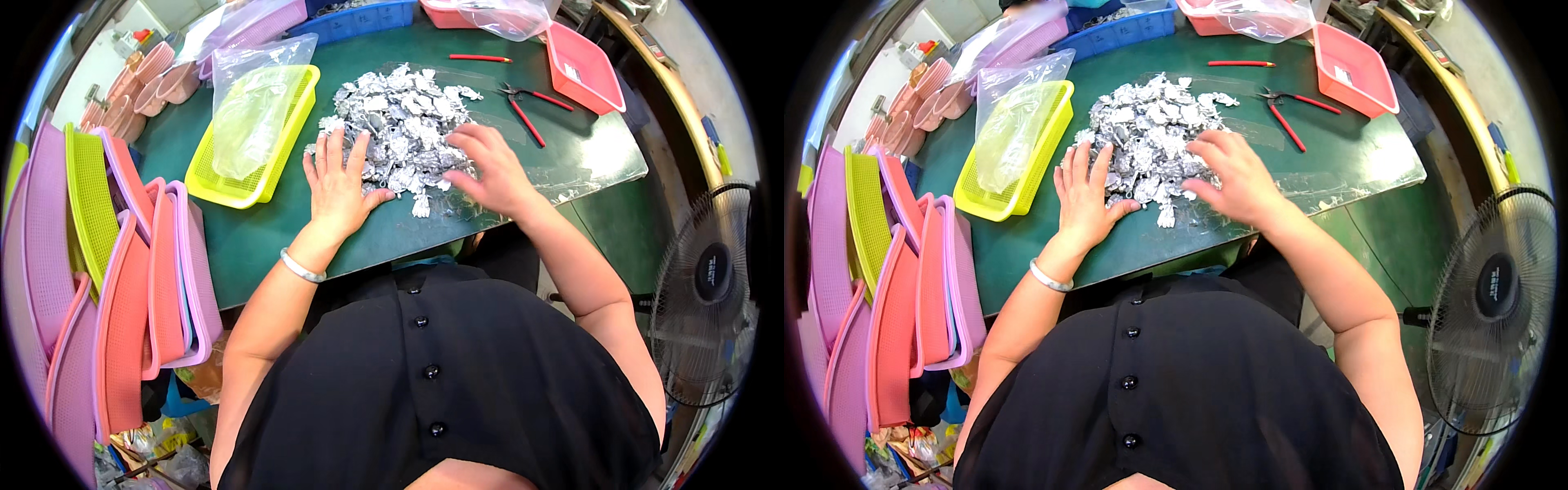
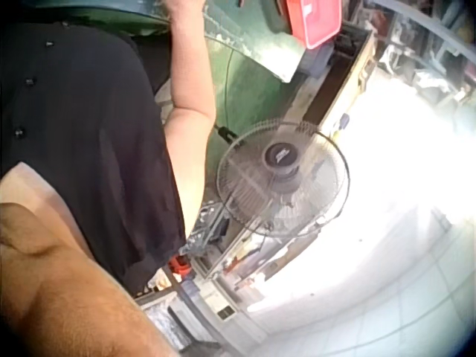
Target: The person pours small silver-wrapped items from a plastic bag onto a green table and then repeatedly picks them up one by one, folds or adjusts the wrappers, and places them into a yellow basket. The process continues with the person handling the items individually throughout the clip.
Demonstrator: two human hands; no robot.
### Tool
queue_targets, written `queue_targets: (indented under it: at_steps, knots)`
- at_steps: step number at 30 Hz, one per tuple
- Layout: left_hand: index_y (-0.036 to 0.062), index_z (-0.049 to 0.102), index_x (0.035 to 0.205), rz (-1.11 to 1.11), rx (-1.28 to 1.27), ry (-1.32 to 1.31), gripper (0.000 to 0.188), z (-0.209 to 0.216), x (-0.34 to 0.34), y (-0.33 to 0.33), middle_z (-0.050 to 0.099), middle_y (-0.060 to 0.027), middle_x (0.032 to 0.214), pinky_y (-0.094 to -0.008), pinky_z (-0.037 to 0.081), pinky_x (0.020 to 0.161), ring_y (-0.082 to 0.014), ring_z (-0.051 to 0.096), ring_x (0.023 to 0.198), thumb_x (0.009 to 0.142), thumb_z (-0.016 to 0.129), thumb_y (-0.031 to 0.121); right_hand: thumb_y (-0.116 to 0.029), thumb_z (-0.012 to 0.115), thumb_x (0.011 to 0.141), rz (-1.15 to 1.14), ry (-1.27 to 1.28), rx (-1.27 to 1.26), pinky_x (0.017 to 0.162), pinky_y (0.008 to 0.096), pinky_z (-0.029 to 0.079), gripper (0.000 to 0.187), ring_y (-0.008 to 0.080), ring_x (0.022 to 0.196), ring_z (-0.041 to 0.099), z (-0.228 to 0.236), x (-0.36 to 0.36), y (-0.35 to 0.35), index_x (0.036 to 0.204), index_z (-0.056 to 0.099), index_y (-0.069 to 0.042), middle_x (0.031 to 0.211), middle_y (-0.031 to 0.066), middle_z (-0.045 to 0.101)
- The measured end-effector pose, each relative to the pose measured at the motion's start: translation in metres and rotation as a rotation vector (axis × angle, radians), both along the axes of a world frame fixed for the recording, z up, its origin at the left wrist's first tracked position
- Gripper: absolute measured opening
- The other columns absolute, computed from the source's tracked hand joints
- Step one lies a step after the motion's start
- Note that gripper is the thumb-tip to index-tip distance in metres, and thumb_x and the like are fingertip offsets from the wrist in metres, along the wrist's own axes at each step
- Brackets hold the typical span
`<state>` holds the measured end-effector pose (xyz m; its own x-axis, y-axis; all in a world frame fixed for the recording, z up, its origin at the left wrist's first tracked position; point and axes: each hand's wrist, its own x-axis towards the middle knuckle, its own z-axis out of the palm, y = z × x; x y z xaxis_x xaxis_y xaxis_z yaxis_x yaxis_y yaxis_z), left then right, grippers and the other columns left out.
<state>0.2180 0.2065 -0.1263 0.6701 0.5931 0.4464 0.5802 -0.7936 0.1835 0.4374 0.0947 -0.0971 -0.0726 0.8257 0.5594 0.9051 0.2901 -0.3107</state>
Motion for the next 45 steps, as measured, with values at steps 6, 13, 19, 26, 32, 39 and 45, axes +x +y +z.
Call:
queue_targets:
  at_steps: [6,13,19,26,32,39,45]
  knots:
    - [0.0078,0.045,0.119,-0.093,-0.01,-0.131,0.063,0.002,-0.002,0.006,0.038,-0.0175,0.123,-0.0505,0.025,0.095,-0.0375,0.031,0.117,0.066,0.071,0.031,-0.015,0.067,0.07,-0.041,0.056,-0.109,0.069,0.0322,0.043,0.021,0.0219,0.077,0.054,-0.005,-0.016,0.028,0.087,0.058,-0.004,0.083,0.0072,0.056]
    - [0.0,0.056,0.103,-0.22,-0.855,-0.68,0.03,0.017,0.018,0.003,0.057,-0.0085,0.092,-0.0277,0.045,0.075,-0.0173,0.056,0.083,0.077,0.063,0.013,-0.008,0.062,0.078,0.145,1.526,-0.426,0.052,0.022,0.042,0.011,0.0081,0.059,0.052,0.011,-0.018,0.049,0.084,0.057,-0.001,0.068,0.0005,0.056]
    - [-0.0011,0.057,0.098,-0.215,-1.38,-0.98,0.017,0.042,0.028,0.006,0.06,-0.0043,0.081,-0.0217,0.046,0.065,-0.008,0.055,0.07,0.085,0.055,0.01,-0.008,0.059,0.081,0.281,1.797,-0.504,0.056,0.0237,0.045,0.012,0.0126,0.062,0.057,0.011,-0.04,0.054,0.088,0.054,0.0,0.074,0.0057,0.058]
    - [0.0011,0.059,0.095,-0.171,-1.503,-0.977,0.015,0.043,0.021,0.017,0.06,-0.0022,0.077,-0.0214,0.044,0.062,-0.0079,0.053,0.065,0.086,0.053,0.011,-0.008,0.056,0.083,0.293,1.801,-0.583,0.059,0.025,0.047,0.015,0.0152,0.065,0.059,0.009,-0.044,0.054,0.094,0.054,0.002,0.08,0.0101,0.061]
    - [0.0014,0.059,0.094,-0.189,-1.498,-0.958,0.014,0.041,0.016,0.018,0.06,-0.0028,0.076,-0.0218,0.044,0.062,-0.0086,0.053,0.065,0.086,0.052,0.011,-0.009,0.054,0.084,0.303,1.758,-0.607,0.058,0.025,0.048,0.015,0.015,0.065,0.059,0.008,-0.046,0.051,0.094,0.055,0.002,0.081,0.0104,0.061]
    - [-0.0001,0.059,0.093,-0.165,-1.487,-0.926,0.016,0.04,0.009,0.018,0.059,-0.003,0.074,-0.0212,0.043,0.061,-0.0084,0.052,0.064,0.086,0.051,0.012,-0.009,0.051,0.086,0.326,1.737,-0.627,0.058,0.0255,0.048,0.016,0.0151,0.065,0.059,0.006,-0.046,0.053,0.097,0.055,0.003,0.081,0.0104,0.061]
    - [-0.0002,0.059,0.092,-0.146,-1.499,-0.924,0.016,0.041,0.005,0.018,0.059,-0.0028,0.073,-0.0214,0.043,0.06,-0.0081,0.052,0.064,0.086,0.051,0.013,-0.01,0.051,0.086,0.332,1.692,-0.661,0.062,0.0271,0.048,0.016,0.0174,0.068,0.059,0.006,-0.048,0.053,0.097,0.054,0.001,0.084,0.0125,0.061]
